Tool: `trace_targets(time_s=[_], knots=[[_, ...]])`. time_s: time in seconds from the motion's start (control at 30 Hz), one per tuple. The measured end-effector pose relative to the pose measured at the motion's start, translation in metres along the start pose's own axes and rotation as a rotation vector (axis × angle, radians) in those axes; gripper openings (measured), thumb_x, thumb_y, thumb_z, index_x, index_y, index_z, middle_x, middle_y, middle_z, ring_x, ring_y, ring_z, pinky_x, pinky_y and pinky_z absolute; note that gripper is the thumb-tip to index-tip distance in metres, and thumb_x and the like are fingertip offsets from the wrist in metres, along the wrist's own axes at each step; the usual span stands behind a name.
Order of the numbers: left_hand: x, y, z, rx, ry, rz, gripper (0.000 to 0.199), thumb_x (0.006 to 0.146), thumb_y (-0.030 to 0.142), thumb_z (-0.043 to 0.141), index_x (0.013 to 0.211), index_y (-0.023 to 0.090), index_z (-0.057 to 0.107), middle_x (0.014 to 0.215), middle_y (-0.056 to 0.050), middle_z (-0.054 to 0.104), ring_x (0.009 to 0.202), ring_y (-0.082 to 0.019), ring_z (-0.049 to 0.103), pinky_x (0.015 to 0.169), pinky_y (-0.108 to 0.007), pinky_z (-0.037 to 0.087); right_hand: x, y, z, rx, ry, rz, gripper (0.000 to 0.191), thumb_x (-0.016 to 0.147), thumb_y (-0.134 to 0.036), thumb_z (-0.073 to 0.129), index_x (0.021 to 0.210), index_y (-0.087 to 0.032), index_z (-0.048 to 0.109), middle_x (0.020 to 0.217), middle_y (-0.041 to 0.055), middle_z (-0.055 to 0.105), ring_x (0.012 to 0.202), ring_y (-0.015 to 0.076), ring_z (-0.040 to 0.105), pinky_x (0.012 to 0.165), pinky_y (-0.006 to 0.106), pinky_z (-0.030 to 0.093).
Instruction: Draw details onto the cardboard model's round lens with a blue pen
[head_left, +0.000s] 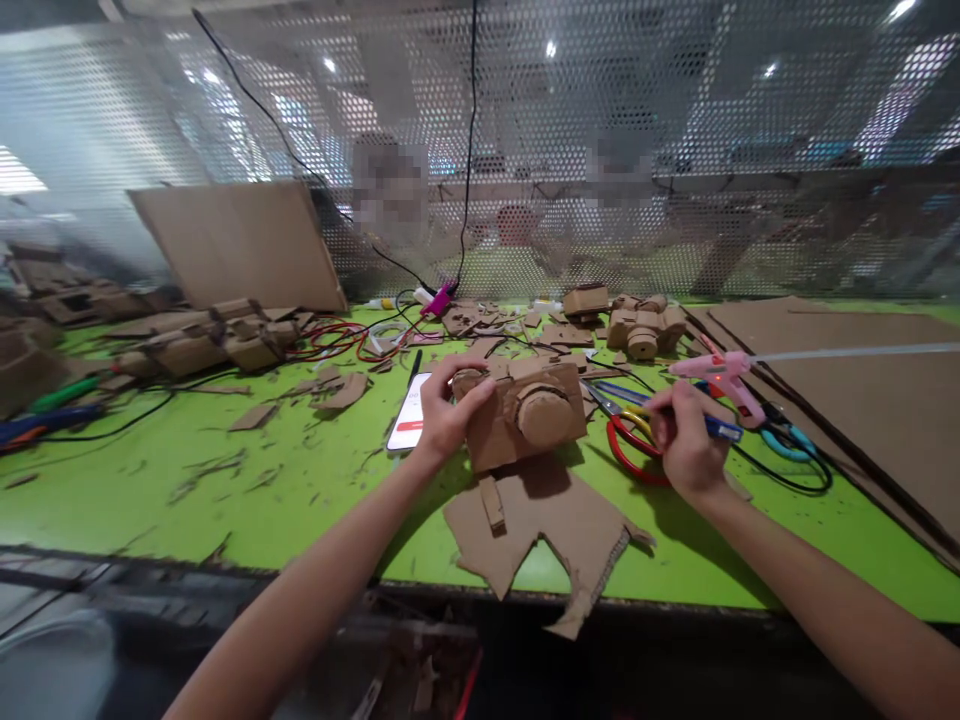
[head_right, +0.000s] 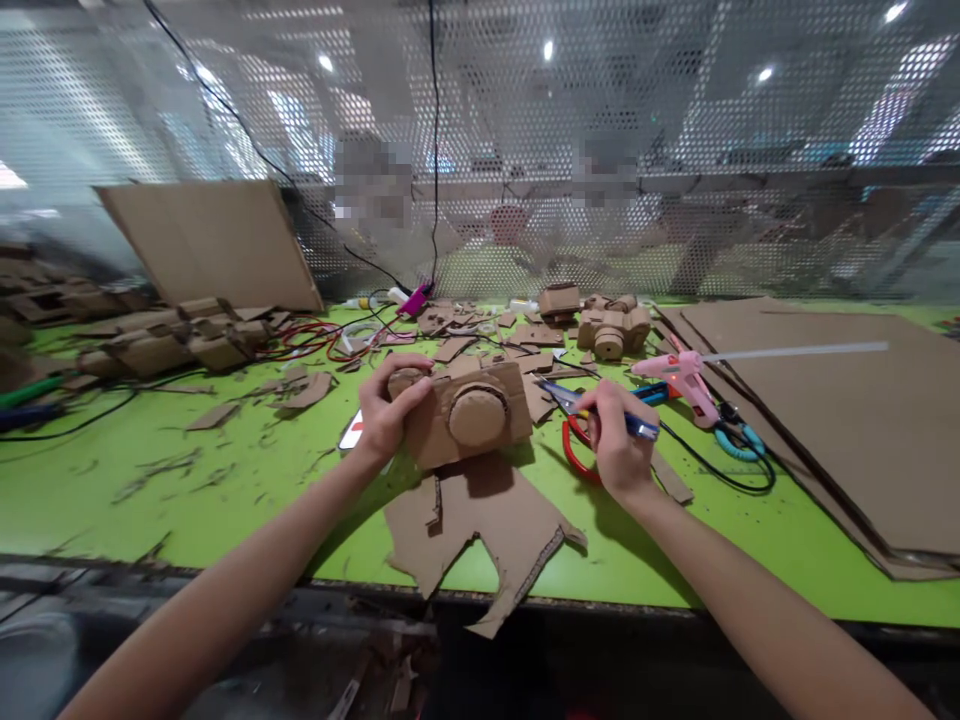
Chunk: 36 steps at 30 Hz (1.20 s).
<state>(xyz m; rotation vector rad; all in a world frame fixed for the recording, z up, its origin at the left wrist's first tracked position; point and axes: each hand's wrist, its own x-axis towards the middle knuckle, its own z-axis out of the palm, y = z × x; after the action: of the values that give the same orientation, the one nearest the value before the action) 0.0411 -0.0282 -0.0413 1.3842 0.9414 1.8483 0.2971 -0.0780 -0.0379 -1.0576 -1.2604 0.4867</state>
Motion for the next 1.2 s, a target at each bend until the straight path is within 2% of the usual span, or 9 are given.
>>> trace_targets(time_s=[0.1,0.2,0.33,0.5,0.6,0.7,0.93,1.07,1.2], knots=[[0.002,0.002,-0.001,-0.040,0.096,0.049,0.012,0.067,0.011,0.079,0.073,0.021,0.075,0.086,-0.003,0.070,0.094,-0.021,0.063,0.091,-0.026,0.046,0.001,-0.002,0.003,0.022,-0.081,0.027,0.045,0.091,-0.064,0.048,0.108,-0.026,0.066,0.066,0.0021,0.063,0.060,0.0206,0.063,0.055,0.034,0.048],[0.003,0.002,-0.002,-0.067,0.138,0.047,0.012,0.069,0.011,0.076,0.074,0.022,0.074,0.087,-0.002,0.070,0.097,-0.021,0.063,0.093,-0.025,0.046,0.003,-0.001,0.004,0.033,-0.168,0.018,0.055,0.090,-0.068,0.047,0.127,-0.028,0.058,0.106,0.0093,0.071,0.088,0.0256,0.070,0.068,0.037,0.055],[0.001,0.000,0.000,-0.024,-0.037,-0.046,0.010,0.068,0.013,0.077,0.072,0.023,0.075,0.082,-0.001,0.070,0.085,-0.020,0.061,0.084,-0.025,0.046,0.004,0.004,0.004,0.065,-0.264,0.024,0.059,0.094,-0.068,0.040,0.138,-0.031,0.050,0.129,0.0108,0.064,0.097,0.0251,0.069,0.071,0.037,0.055],[-0.004,-0.002,0.003,0.044,-0.140,-0.016,0.009,0.067,0.017,0.078,0.073,0.023,0.076,0.079,-0.002,0.070,0.081,-0.022,0.058,0.082,-0.026,0.045,0.004,0.001,0.006,0.003,-0.258,0.037,0.049,0.090,-0.064,0.053,0.121,-0.027,0.059,0.119,0.0101,0.066,0.089,0.0229,0.066,0.065,0.034,0.052],[-0.005,-0.002,0.004,0.076,-0.166,0.029,0.007,0.069,0.021,0.078,0.075,0.023,0.076,0.081,-0.003,0.070,0.083,-0.022,0.059,0.082,-0.027,0.044,0.002,-0.003,0.007,-0.049,-0.201,0.077,0.035,0.082,-0.054,0.068,0.100,-0.026,0.057,0.079,0.0007,0.064,0.062,0.0157,0.057,0.052,0.028,0.043],[-0.005,-0.002,0.005,0.114,-0.201,0.065,0.008,0.070,0.026,0.077,0.078,0.023,0.076,0.083,-0.003,0.071,0.084,-0.023,0.060,0.083,-0.029,0.044,-0.001,-0.005,0.007,-0.038,-0.165,0.086,0.027,0.086,-0.051,0.062,0.088,-0.027,0.051,0.056,-0.0057,0.047,0.048,0.0132,0.044,0.045,0.026,0.035],[-0.005,-0.006,0.004,0.253,-0.231,0.070,0.022,0.072,0.040,0.070,0.084,0.022,0.069,0.089,-0.004,0.070,0.089,-0.025,0.062,0.084,-0.035,0.047,-0.003,-0.002,0.004,-0.216,-0.104,-0.433,0.027,0.097,-0.039,0.047,0.106,-0.023,0.067,0.095,0.0066,0.072,0.079,0.0206,0.067,0.066,0.035,0.054],[-0.004,-0.011,0.002,0.311,-0.235,0.090,0.026,0.075,0.044,0.064,0.087,0.021,0.066,0.090,-0.005,0.069,0.088,-0.025,0.062,0.082,-0.036,0.048,-0.011,-0.010,0.007,-0.296,-0.088,-0.721,0.014,0.087,-0.022,0.065,0.099,-0.024,0.070,0.086,0.0038,0.075,0.076,0.0194,0.070,0.069,0.032,0.056],[-0.004,-0.012,0.003,0.343,-0.248,0.093,0.027,0.077,0.046,0.063,0.088,0.022,0.065,0.090,-0.004,0.070,0.088,-0.024,0.063,0.081,-0.036,0.048,-0.024,-0.017,0.019,-0.249,-0.078,-0.762,0.022,0.078,-0.011,0.070,0.095,-0.025,0.065,0.076,-0.0005,0.071,0.060,0.0145,0.066,0.056,0.026,0.054]])
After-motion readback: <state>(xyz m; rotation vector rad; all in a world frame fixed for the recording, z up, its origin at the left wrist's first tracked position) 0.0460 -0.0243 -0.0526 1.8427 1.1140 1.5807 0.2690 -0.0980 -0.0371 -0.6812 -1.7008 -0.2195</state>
